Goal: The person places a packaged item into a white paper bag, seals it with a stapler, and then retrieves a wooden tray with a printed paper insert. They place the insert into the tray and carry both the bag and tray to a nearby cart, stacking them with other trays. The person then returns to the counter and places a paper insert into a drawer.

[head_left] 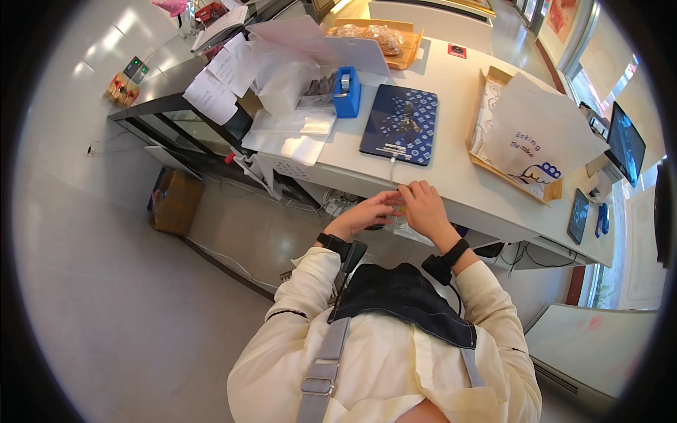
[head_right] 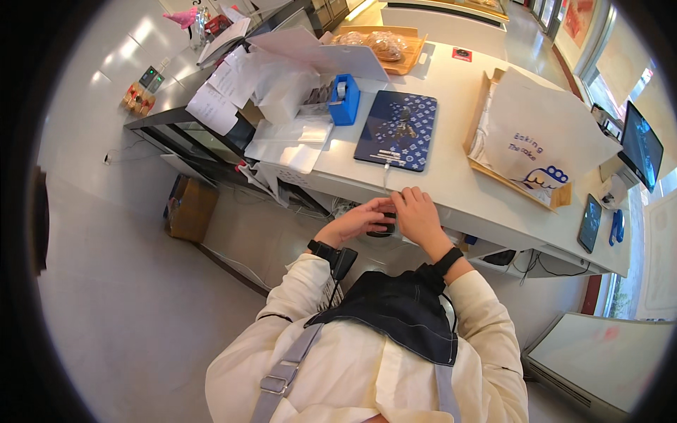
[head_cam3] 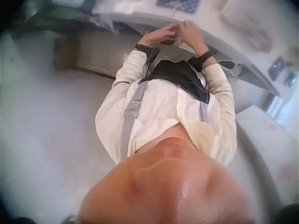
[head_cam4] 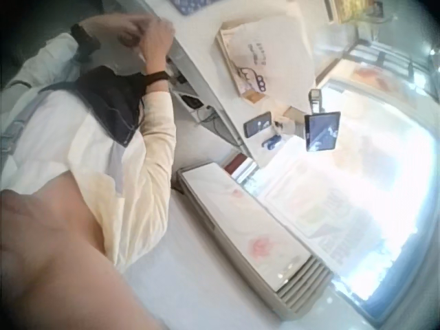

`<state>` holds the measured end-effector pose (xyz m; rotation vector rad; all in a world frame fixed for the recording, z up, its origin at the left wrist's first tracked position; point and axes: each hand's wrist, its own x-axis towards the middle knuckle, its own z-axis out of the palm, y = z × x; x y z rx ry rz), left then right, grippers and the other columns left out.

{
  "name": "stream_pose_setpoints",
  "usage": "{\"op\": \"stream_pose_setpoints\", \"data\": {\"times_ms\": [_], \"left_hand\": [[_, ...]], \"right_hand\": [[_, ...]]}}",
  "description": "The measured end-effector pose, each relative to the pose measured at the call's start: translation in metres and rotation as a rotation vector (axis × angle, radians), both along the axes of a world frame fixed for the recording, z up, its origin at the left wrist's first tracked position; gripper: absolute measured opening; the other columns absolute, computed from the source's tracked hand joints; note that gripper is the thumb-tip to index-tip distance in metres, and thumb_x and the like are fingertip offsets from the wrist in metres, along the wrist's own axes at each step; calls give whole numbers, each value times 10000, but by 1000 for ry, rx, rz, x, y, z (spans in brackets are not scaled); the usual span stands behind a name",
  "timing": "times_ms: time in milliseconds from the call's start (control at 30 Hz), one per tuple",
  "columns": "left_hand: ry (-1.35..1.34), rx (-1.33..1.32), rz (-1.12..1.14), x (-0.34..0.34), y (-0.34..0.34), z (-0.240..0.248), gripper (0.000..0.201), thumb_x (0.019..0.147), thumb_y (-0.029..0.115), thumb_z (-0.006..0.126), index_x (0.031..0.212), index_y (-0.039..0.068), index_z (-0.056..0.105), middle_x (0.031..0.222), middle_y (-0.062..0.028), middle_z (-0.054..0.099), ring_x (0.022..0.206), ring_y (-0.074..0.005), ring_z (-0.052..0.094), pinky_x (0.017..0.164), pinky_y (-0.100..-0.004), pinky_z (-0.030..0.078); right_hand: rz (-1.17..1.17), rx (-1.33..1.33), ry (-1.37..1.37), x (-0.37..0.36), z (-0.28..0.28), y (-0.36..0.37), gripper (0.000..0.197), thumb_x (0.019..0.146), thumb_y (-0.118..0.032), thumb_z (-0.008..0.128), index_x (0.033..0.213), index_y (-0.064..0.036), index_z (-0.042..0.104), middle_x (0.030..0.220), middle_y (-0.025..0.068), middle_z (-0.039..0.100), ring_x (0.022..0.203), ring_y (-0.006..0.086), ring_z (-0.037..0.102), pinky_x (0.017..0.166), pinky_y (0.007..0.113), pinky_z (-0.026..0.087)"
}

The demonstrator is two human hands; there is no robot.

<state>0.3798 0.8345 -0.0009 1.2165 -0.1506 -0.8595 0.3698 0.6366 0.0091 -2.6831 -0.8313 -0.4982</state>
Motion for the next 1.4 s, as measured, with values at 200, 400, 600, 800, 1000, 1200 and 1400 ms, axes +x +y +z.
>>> {"op": "stream_pose_setpoints", "data": {"times_ms": [200, 400, 600, 800, 1000, 1200, 1400], "left_hand": [[580, -172, 984, 45, 87, -113, 552, 857, 371, 526, 1293, 82, 351, 1418, -164, 263, 1282, -281, 341, 939, -481, 389], [670, -450, 950, 92, 79, -183, 815, 820, 673, 323, 1430, 146, 203, 1484, -61, 200, 1372, -280, 165, 1071, -516, 118], [604, -597, 933, 82, 71, -217, 842, 849, 712, 219, 1459, 145, 95, 1508, -63, 119, 1375, -256, 141, 1096, -475, 141], [721, -503, 888, 15, 109, -209, 695, 875, 626, 261, 1183, 34, 457, 1019, -63, 528, 1047, -227, 492, 1041, -499, 286], [659, -359, 773, -59, 142, -213, 569, 872, 585, 358, 1205, 142, 487, 1175, -57, 565, 1114, -225, 520, 958, -441, 381], [670, -389, 926, -112, 142, -205, 598, 852, 569, 428, 1202, 88, 495, 1169, -85, 563, 1097, -273, 524, 973, -435, 390], [624, -460, 1035, -152, 145, -221, 446, 876, 513, 462, 1099, 134, 537, 1049, -41, 581, 988, -233, 553, 889, -411, 447]], "right_hand": [[59, -2, -113, 13, 17, 32, 576, 736, -137, 594, 1287, -91, 434, 1289, 70, 463, 1205, 253, 416, 970, 385, 341], [22, -219, 7, 35, 0, 44, 646, 782, -171, 585, 1379, -132, 344, 1423, 17, 354, 1328, 202, 299, 1072, 404, 242], [-122, -377, -44, 22, 4, 32, 649, 736, -48, 535, 1360, -146, 385, 1408, -17, 379, 1263, 231, 385, 1046, 410, 297], [-119, -324, -32, 20, -3, 26, 680, 712, 18, 510, 1357, -167, 394, 1402, -29, 386, 1282, 240, 363, 1049, 420, 294], [-98, -231, 35, 17, -6, 29, 720, 686, 21, 524, 1366, -165, 378, 1410, -27, 372, 1327, 236, 295, 1075, 439, 235], [-119, -197, -64, 19, -20, 28, 703, 702, -25, 551, 1367, -169, 373, 1415, -29, 364, 1328, 223, 292, 1074, 419, 200], [-112, -176, -64, 18, -27, 25, 694, 702, -27, 542, 1363, -159, 378, 1410, -26, 374, 1327, 232, 294, 1068, 426, 192]]}}
